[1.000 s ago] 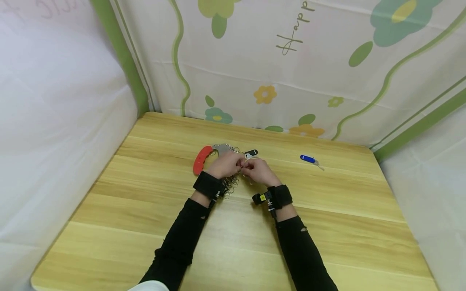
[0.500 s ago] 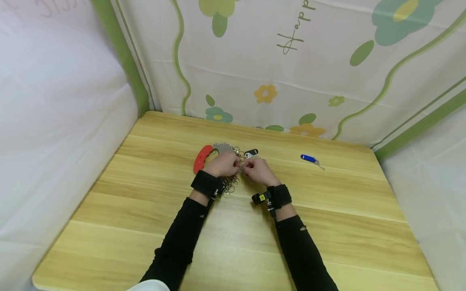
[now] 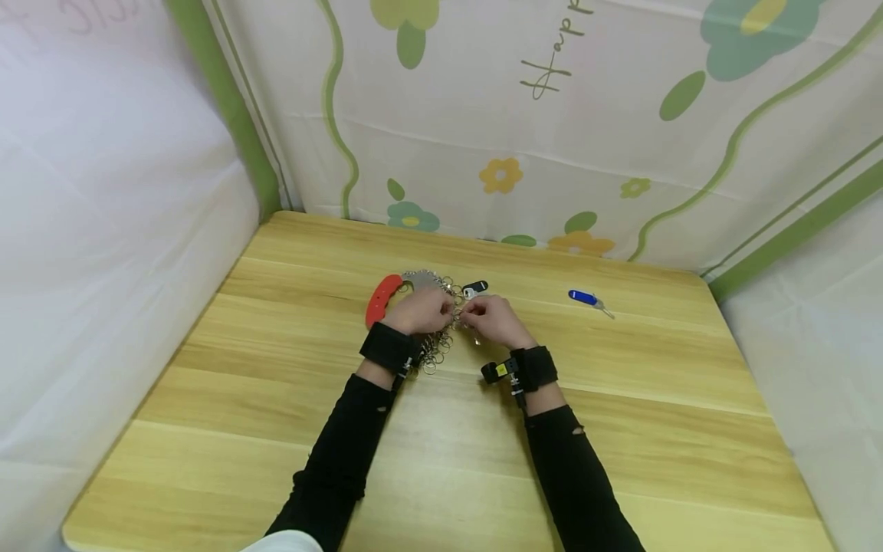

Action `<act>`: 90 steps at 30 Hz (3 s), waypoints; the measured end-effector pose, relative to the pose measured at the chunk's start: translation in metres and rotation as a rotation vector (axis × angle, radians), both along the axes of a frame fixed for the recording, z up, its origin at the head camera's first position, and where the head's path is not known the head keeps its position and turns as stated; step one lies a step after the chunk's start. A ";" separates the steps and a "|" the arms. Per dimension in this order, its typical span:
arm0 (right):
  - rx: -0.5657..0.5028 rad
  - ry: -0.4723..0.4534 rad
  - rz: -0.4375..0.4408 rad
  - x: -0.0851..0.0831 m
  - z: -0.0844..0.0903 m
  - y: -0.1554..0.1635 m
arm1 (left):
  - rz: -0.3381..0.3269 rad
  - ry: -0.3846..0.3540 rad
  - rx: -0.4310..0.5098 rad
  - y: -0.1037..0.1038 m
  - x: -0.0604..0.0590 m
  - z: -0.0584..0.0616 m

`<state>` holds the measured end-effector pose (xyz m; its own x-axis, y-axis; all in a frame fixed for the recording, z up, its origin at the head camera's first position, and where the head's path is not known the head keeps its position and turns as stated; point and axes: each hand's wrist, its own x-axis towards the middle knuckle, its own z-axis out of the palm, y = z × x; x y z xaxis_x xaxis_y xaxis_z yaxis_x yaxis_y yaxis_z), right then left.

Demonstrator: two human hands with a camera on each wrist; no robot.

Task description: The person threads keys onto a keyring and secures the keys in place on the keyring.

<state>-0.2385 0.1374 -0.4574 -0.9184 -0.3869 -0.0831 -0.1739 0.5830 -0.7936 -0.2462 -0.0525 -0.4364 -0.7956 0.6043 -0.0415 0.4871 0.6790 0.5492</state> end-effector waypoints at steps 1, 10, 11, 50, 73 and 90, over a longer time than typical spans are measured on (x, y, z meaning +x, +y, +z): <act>-0.003 -0.002 0.002 0.000 0.000 0.000 | 0.003 -0.007 0.001 0.000 0.000 0.000; -0.003 -0.003 0.025 -0.001 -0.001 -0.005 | 0.040 -0.023 -0.014 0.004 0.002 0.003; 0.001 -0.004 0.027 -0.001 -0.001 -0.005 | 0.042 -0.025 -0.007 0.004 0.002 0.002; -0.080 0.058 0.187 -0.006 -0.008 0.000 | -0.028 -0.213 0.043 -0.003 -0.002 -0.005; -0.056 0.046 0.144 -0.004 -0.004 0.003 | 0.023 -0.212 0.032 -0.002 0.001 -0.001; 0.034 0.045 0.019 -0.001 -0.005 -0.011 | 0.113 -0.084 -0.021 0.007 0.000 -0.001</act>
<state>-0.2395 0.1262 -0.4621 -0.9141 -0.4017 -0.0550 -0.2204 0.6061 -0.7642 -0.2460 -0.0459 -0.4378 -0.8518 0.5093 -0.1227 0.3597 0.7389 0.5698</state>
